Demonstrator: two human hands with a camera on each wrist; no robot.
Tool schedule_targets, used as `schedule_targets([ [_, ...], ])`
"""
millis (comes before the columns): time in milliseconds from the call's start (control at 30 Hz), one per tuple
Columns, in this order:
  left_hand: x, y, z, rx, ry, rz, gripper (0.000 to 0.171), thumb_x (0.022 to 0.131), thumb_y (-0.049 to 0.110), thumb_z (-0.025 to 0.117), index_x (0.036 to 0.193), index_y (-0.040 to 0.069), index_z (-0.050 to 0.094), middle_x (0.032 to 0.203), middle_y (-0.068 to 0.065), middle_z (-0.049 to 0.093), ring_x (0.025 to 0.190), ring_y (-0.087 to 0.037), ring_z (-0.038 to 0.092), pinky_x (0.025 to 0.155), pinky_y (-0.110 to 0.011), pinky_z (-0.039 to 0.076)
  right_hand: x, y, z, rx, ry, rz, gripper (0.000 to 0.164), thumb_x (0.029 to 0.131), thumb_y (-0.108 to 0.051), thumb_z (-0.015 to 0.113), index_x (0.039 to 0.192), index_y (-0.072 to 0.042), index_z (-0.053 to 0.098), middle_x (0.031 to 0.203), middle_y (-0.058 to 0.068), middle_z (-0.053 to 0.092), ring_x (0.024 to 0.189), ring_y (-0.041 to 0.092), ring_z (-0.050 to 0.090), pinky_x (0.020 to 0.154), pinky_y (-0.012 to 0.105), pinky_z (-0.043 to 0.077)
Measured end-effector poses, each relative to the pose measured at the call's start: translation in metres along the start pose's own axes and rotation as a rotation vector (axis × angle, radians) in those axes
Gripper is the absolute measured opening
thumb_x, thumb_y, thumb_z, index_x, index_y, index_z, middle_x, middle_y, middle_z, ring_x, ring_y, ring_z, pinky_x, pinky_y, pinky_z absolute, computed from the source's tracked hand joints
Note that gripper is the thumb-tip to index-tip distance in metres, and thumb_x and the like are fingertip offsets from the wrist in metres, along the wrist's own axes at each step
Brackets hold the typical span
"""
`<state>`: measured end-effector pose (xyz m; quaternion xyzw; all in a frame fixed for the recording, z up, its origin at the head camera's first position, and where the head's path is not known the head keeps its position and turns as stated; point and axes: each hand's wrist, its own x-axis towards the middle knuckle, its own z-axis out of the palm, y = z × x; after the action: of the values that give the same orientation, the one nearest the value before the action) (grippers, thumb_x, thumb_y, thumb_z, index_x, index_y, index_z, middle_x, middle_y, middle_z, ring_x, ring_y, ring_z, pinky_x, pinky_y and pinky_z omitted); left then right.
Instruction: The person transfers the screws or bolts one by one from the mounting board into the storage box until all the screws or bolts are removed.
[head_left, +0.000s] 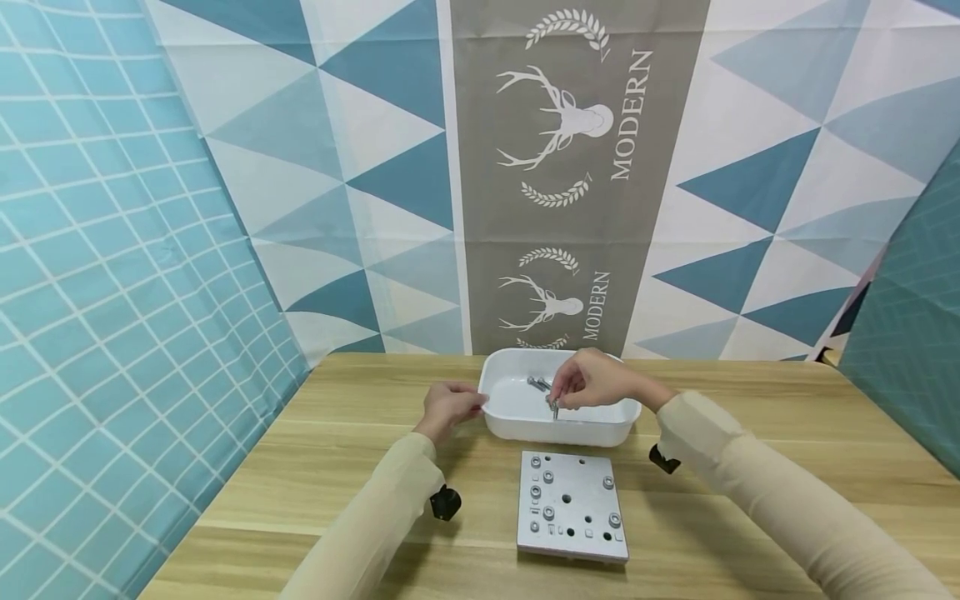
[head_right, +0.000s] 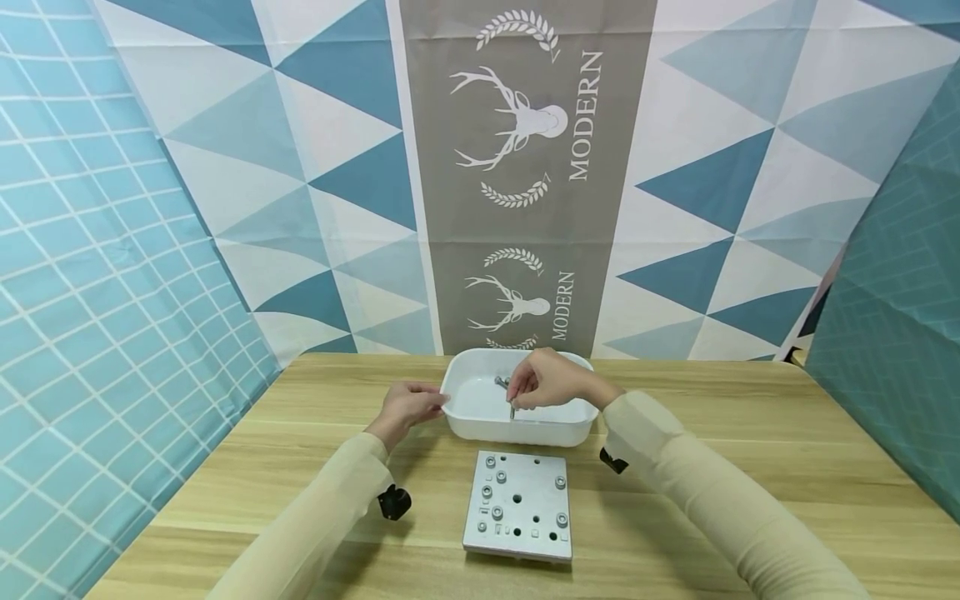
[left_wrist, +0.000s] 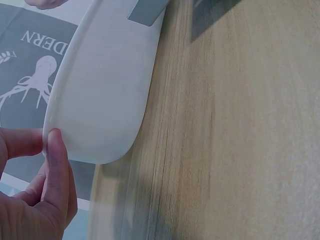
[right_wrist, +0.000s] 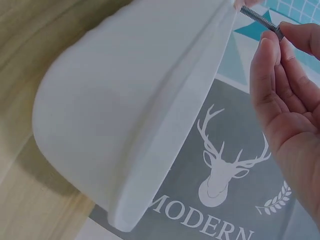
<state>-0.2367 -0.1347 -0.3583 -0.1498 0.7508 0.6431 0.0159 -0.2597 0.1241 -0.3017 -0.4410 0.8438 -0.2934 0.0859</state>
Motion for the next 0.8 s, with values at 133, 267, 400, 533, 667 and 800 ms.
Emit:
schedule_targets([
  [133,0.000,0.000,-0.001,-0.008,-0.003,0.006,0.021,0.080,0.003,0.074,0.098,-0.005,0.067,0.091,-0.013,0.065,0.064,-0.011,0.064,0.072,-0.026,0.062,0.003,0.000,-0.005,-0.001,-0.003,0.015,0.007,0.083,-0.004,0.068,0.087,-0.003,0.073,0.080,0.006,0.073,0.065,0.004,0.061,0.061,0.018,0.057],
  [267,0.001,-0.001,-0.001,-0.012,-0.005,0.008,0.021,0.079,0.003,0.074,0.097,-0.006,0.067,0.089,-0.012,0.064,0.064,-0.011,0.064,0.073,-0.027,0.063,0.005,-0.002,-0.008,0.019,-0.012,0.030,0.007,0.083,-0.004,0.068,0.087,-0.001,0.073,0.080,0.008,0.073,0.064,0.005,0.062,0.060,0.019,0.057],
  [400,0.001,-0.001,-0.001,-0.018,-0.007,0.005,0.020,0.079,0.002,0.074,0.097,-0.006,0.067,0.090,-0.012,0.064,0.066,-0.013,0.065,0.075,-0.028,0.063,0.007,-0.002,-0.010,0.021,-0.019,0.038,0.008,0.083,-0.005,0.068,0.088,0.000,0.072,0.080,0.008,0.073,0.064,0.005,0.062,0.059,0.019,0.057],
  [533,0.002,-0.002,-0.001,-0.017,-0.007,0.005,0.020,0.079,0.003,0.075,0.096,-0.005,0.067,0.090,-0.012,0.064,0.067,-0.013,0.065,0.072,-0.026,0.062,0.009,-0.004,-0.013,-0.002,-0.014,0.043,0.007,0.083,-0.005,0.068,0.086,-0.002,0.072,0.079,0.007,0.073,0.064,0.005,0.063,0.059,0.019,0.057],
  [667,0.002,-0.004,-0.001,-0.015,-0.008,0.011,0.020,0.079,0.003,0.075,0.095,-0.005,0.067,0.089,-0.012,0.064,0.066,-0.013,0.064,0.070,-0.025,0.062,0.012,-0.001,-0.015,-0.016,-0.016,0.042,0.006,0.082,-0.005,0.067,0.085,-0.004,0.072,0.078,0.007,0.073,0.063,0.004,0.063,0.059,0.019,0.058],
  [800,0.000,-0.003,-0.001,-0.015,-0.010,0.015,0.020,0.079,0.004,0.075,0.095,-0.005,0.068,0.088,-0.011,0.064,0.064,-0.011,0.064,0.074,-0.028,0.063,0.015,0.002,-0.019,-0.023,-0.024,0.048,0.007,0.083,-0.005,0.065,0.085,-0.004,0.072,0.078,0.008,0.073,0.064,0.003,0.062,0.059,0.019,0.057],
])
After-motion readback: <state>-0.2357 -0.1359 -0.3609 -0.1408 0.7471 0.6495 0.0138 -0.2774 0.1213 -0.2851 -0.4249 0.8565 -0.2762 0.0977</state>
